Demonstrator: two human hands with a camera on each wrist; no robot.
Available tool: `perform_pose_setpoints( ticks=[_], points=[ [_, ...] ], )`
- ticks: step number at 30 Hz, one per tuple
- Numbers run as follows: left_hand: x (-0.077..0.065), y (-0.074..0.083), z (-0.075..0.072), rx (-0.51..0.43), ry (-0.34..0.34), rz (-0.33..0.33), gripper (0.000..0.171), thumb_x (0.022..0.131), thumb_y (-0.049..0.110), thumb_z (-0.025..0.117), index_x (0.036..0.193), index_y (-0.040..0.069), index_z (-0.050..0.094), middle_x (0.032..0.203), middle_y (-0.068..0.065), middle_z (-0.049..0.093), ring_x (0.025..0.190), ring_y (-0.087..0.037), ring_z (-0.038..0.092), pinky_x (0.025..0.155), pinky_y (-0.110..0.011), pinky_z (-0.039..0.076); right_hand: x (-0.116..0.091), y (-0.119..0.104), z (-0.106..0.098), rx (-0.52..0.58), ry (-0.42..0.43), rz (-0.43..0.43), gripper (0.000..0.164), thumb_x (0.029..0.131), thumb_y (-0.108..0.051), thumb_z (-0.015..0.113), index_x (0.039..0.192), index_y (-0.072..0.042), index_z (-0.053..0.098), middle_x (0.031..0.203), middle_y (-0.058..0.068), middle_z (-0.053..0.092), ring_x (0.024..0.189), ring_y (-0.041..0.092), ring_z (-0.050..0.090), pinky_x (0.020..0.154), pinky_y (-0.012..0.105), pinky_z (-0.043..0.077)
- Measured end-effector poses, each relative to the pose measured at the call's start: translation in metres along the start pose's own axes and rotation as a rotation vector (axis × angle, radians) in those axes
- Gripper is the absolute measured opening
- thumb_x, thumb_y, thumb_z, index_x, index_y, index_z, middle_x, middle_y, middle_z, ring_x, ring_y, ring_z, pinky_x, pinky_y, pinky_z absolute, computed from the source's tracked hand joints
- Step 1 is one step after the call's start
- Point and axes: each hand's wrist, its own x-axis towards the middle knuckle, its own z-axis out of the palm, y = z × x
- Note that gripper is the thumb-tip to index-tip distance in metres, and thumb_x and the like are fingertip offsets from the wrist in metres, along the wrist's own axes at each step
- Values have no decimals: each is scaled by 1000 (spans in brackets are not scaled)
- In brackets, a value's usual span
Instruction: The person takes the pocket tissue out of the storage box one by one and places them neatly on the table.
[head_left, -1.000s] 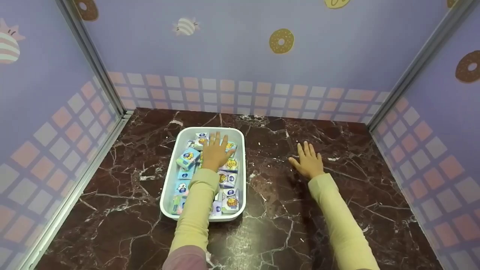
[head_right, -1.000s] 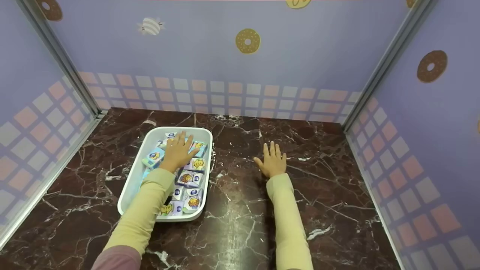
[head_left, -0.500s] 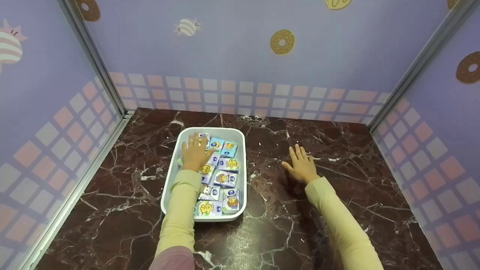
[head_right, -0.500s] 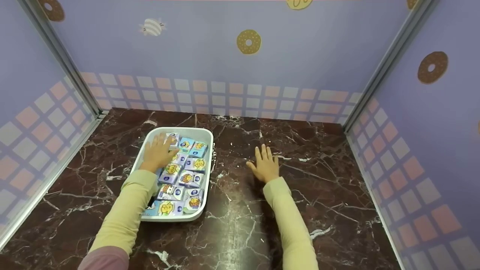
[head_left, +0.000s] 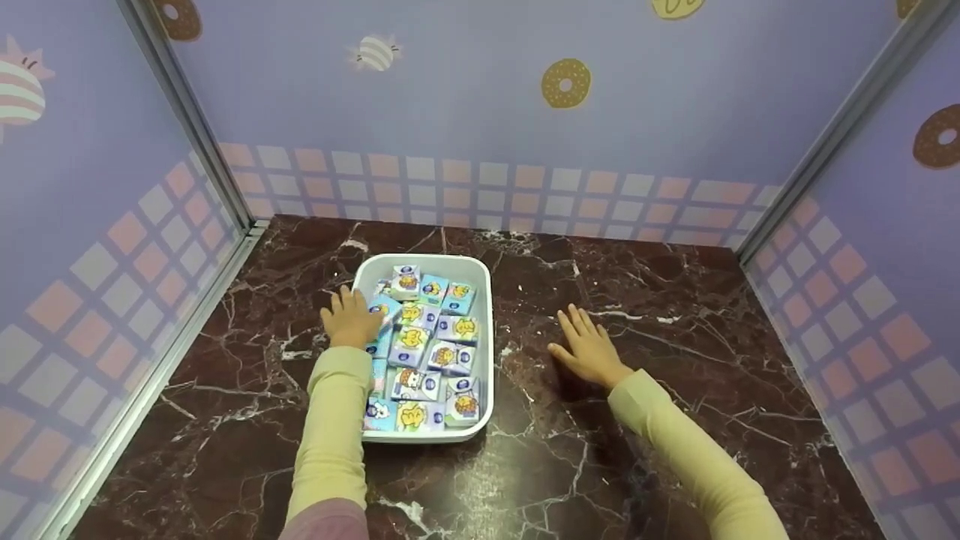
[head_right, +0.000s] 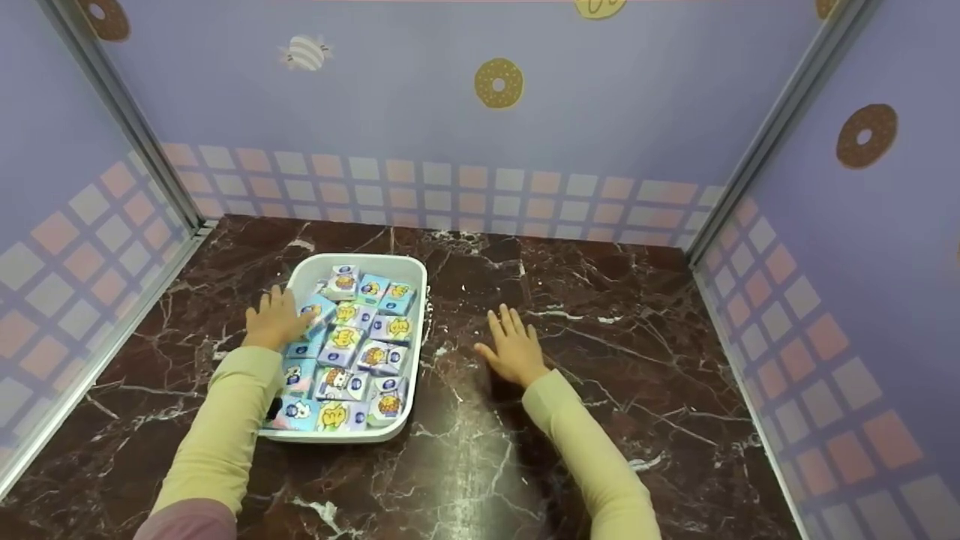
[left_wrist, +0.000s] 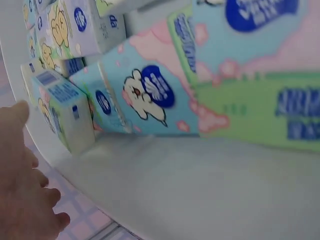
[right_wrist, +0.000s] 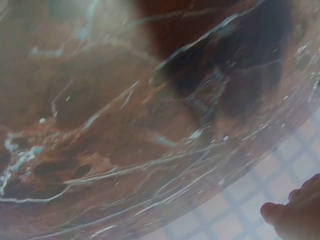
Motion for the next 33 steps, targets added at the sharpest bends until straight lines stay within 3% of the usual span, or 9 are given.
perform_pose_setpoints(
  ticks=[7,15,22,27,33],
  points=[
    [-7,-12,-4,15,-61,19,64,89,16,45,139,-5,10,143,-27,16,129,-43,20,101,-56,19,-1,-26,-3,76,71,-102,64,88,-41,46,139,-7,27,146,16,19,134,32,17,101,56,20],
    [-8,-19,-6,31,-68,61,52,92,9,29,139,-5,11,142,-26,17,125,-43,28,98,-55,25,-2,-67,-5,127,103,-287,61,87,-39,49,136,-6,33,142,16,28,132,32,24,103,52,22],
    [-10,-24,-4,59,-77,104,59,91,12,39,139,-5,10,144,-24,15,127,-41,27,98,-56,25,-3,-97,0,98,82,-409,52,86,-35,50,128,-5,44,137,17,38,128,33,33,101,52,24],
    [-9,-27,-3,59,-79,118,61,90,14,40,140,-4,10,145,-23,13,128,-41,25,99,-57,23,-2,-117,1,74,19,-460,47,84,-31,53,124,-6,50,130,14,46,124,26,40,102,51,24],
    [-9,-29,-4,53,-86,119,60,90,15,39,140,-3,10,145,-21,13,129,-41,24,98,-58,22,2,-138,6,30,-48,-547,40,82,-28,56,117,-8,55,118,6,57,109,21,53,96,40,36]
  ],
)
